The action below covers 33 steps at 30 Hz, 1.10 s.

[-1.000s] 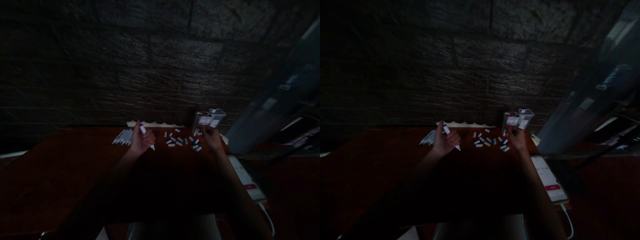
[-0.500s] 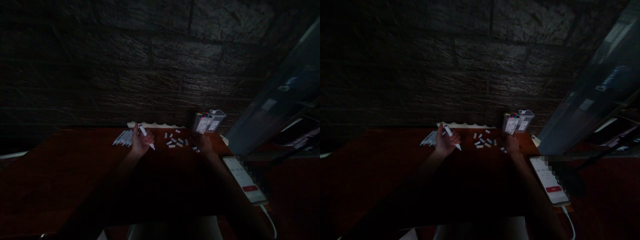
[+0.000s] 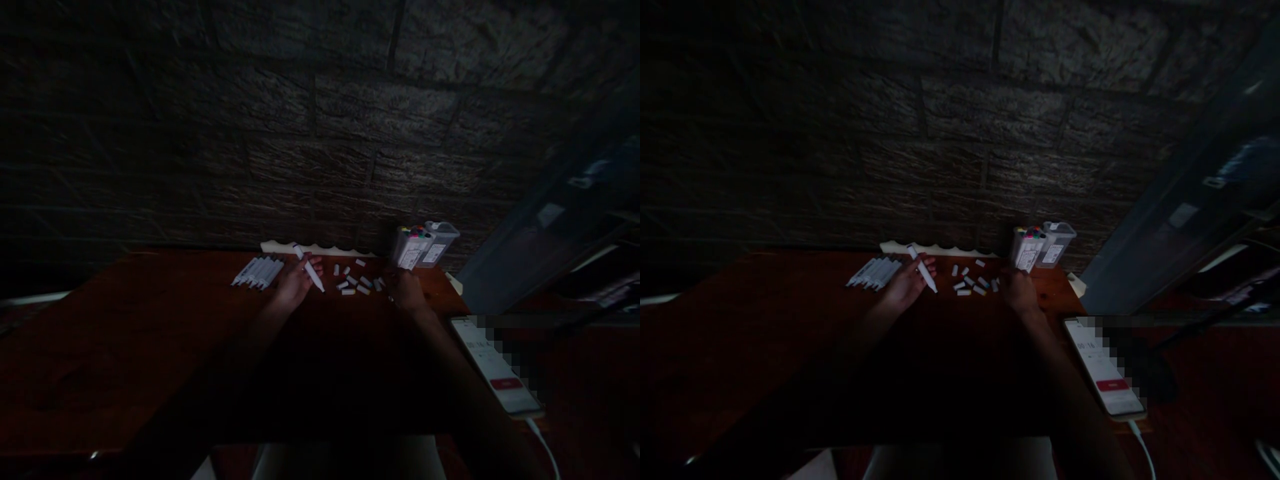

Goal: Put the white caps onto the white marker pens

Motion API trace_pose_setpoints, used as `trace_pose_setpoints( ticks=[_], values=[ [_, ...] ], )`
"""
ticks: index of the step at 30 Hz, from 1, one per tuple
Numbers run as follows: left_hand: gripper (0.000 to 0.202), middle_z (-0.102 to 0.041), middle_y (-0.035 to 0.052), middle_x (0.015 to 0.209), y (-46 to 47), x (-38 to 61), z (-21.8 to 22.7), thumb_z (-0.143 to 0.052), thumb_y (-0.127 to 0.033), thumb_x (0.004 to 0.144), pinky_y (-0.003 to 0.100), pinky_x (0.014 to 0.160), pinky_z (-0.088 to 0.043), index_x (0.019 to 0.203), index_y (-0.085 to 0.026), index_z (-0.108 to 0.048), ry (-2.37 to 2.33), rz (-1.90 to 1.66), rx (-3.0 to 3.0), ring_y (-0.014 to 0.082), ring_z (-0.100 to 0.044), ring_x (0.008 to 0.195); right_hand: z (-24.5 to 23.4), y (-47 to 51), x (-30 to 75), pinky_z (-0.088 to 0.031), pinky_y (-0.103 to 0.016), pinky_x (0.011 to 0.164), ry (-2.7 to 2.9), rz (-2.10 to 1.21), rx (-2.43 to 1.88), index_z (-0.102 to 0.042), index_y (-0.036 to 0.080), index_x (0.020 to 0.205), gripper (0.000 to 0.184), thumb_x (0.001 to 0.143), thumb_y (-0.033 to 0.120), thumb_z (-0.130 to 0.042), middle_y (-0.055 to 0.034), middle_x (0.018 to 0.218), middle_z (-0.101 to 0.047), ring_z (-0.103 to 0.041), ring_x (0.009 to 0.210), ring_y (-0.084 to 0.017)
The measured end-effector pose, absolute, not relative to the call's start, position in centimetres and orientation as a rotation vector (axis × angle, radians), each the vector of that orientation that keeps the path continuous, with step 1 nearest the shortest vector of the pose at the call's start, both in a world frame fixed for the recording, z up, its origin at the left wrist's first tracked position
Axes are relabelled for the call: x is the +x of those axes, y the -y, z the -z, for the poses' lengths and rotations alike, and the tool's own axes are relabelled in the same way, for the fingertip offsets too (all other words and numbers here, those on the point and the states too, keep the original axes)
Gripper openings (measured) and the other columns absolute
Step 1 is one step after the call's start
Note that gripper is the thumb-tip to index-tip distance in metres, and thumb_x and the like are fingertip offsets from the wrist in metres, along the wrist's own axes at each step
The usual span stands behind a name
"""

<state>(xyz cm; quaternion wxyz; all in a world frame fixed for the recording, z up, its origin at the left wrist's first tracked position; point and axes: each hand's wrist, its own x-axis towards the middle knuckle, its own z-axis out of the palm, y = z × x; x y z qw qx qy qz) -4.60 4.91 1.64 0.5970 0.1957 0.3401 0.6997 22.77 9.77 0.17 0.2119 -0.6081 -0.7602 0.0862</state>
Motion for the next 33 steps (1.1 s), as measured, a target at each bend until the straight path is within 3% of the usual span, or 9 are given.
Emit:
trace_pose_setpoints(
  ticks=[9,16,22,26,30,33],
  values=[
    [0.023,-0.074,0.0069,0.097,-5.8,-5.2,1.2,-0.072,-0.031,0.08,0.028,0.071,-0.051,0.088,-0.017,-0.056,-0.91,-1.564,0.606,0.0135,-0.066,0.07,0.1,-9.3,22.4,-0.051,-0.024,0.073,2.128,-0.354,-1.62,-0.072,0.017,0.108,0.028,0.09,0.022,-0.052,-0.0109,0.101,-0.075,-0.071,0.086,-0.019],
    [0.034,-0.072,0.0085,0.108,-6.0,-5.6,1.5,-0.077,-0.039,0.074,0.028,0.072,-0.051,0.089,-0.018,-0.054,-0.891,-1.562,0.627,0.0139,-0.066,0.072,-1.8,-9.7,15.9,-0.045,-0.029,0.097,2.3,-0.19,-1.452,-0.071,0.021,0.109,0.031,0.095,0.032,-0.046,-0.01,0.115,-0.071,-0.062,0.112,-0.022],
    [0.032,-0.073,0.0059,0.105,-5.8,-6.3,0.9,-0.076,-0.036,0.076,0.027,0.076,-0.051,0.093,-0.02,-0.055,-0.846,-1.679,0.567,0.0137,-0.065,0.078,-2.3,-12.1,9.7,-0.048,-0.039,0.091,2.389,-0.31,-1.634,-0.07,0.014,0.106,0.028,0.089,0.031,-0.056,-0.0192,0.107,-0.071,-0.065,0.106,-0.029],
    [0.027,-0.072,0.0047,0.109,-5.9,-6.8,0.7,-0.075,-0.032,0.078,0.029,0.089,-0.049,0.093,-0.02,-0.056,-0.8,-1.758,0.456,0.013,-0.065,0.086,-2.0,-11.6,11.0,-0.047,-0.035,0.094,2.363,-0.389,-1.518,-0.068,0.017,0.11,0.026,0.09,0.026,-0.053,-0.0143,0.114,-0.07,-0.065,0.108,-0.024],
    [0.02,-0.071,0.0039,0.109,-5.7,-6.3,0.4,-0.074,-0.024,0.08,0.037,0.101,-0.046,0.091,-0.02,-0.058,-0.713,-1.74,0.394,0.0152,-0.065,0.101,-1.1,-9.2,14.2,-0.052,-0.032,0.083,2.025,-0.766,-1.254,-0.062,0.016,0.116,0.035,0.093,0.037,-0.045,-0.0113,0.11,-0.07,-0.069,0.094,-0.02],
    [0.016,-0.071,0.0029,0.101,-5.3,-5.5,0.3,-0.073,-0.018,0.079,0.042,0.106,-0.044,0.09,-0.019,-0.06,-0.668,-1.739,0.387,0.0166,-0.065,0.105,-0.5,-7.4,15.4,-0.054,-0.03,0.068,1.599,-1.183,-1.074,-0.061,0.018,0.108,0.041,0.082,0.05,-0.061,-0.0076,0.101,-0.072,-0.071,0.081,-0.02]
  ],
)
